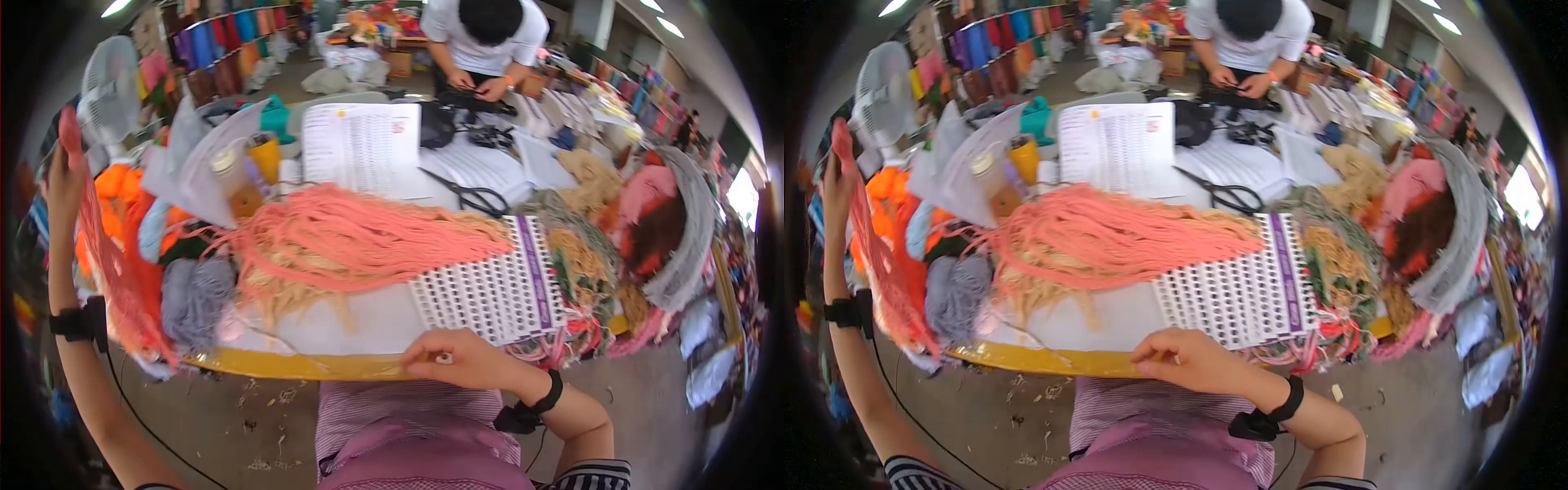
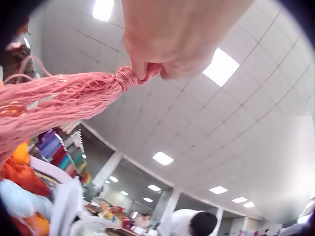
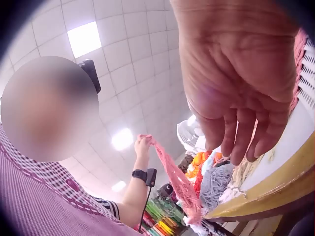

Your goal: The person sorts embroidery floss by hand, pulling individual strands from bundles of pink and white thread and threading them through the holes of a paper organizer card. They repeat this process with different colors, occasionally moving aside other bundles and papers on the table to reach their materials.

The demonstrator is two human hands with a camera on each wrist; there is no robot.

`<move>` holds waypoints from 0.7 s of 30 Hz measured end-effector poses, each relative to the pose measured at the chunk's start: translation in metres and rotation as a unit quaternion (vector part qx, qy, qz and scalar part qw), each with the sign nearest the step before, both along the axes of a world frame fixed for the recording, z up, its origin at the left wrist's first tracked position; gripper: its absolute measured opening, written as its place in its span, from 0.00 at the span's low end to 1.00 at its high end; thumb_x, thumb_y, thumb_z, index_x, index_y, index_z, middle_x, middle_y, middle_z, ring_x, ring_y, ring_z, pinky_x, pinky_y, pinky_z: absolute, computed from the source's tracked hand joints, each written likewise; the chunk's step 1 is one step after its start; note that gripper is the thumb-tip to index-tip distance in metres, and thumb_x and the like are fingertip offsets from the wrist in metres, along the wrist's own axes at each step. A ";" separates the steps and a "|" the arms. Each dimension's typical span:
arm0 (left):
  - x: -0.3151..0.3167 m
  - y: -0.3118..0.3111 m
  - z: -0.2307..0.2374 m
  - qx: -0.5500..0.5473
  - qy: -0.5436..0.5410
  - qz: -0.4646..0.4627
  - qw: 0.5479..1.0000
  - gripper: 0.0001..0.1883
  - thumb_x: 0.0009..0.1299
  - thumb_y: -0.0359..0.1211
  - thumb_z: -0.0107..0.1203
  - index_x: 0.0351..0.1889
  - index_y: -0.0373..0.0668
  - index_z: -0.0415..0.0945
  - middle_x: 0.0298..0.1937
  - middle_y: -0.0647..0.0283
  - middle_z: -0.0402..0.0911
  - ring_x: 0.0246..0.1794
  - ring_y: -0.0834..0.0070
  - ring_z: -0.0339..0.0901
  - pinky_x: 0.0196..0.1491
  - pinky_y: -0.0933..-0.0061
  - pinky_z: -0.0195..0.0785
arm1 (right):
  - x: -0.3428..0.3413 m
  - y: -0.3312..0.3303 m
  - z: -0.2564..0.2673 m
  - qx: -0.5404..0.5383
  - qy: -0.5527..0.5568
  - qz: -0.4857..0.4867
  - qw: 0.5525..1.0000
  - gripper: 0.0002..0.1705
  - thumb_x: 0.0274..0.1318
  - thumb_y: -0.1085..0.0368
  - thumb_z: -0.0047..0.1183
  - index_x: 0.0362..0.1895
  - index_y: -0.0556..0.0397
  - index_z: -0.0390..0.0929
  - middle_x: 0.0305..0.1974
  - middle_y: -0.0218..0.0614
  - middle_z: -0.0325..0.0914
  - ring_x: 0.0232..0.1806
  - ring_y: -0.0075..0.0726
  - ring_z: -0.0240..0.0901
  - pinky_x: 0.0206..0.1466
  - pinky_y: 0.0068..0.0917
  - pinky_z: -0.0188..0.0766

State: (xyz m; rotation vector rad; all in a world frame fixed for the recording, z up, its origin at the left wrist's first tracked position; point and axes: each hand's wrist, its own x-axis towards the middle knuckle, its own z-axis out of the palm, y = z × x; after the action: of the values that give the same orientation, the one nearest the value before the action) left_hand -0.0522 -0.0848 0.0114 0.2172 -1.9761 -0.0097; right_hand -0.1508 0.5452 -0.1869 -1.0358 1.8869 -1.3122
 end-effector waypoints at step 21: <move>-0.032 0.310 -0.239 0.287 -0.349 -0.178 0.874 0.04 0.63 0.29 0.60 0.30 0.40 0.77 0.27 0.61 0.75 0.21 0.71 0.74 0.25 0.72 0.65 | -0.309 0.042 -0.042 0.309 0.464 -0.207 0.804 0.22 0.35 0.55 0.66 0.34 0.58 0.80 0.34 0.48 0.81 0.39 0.51 0.78 0.43 0.39 0.73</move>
State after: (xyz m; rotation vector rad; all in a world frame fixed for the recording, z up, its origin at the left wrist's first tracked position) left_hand -0.0843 0.2251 -0.2275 0.2580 -2.6686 -0.8802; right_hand -0.4602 0.5872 -0.2293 -0.9937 3.1149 -0.1979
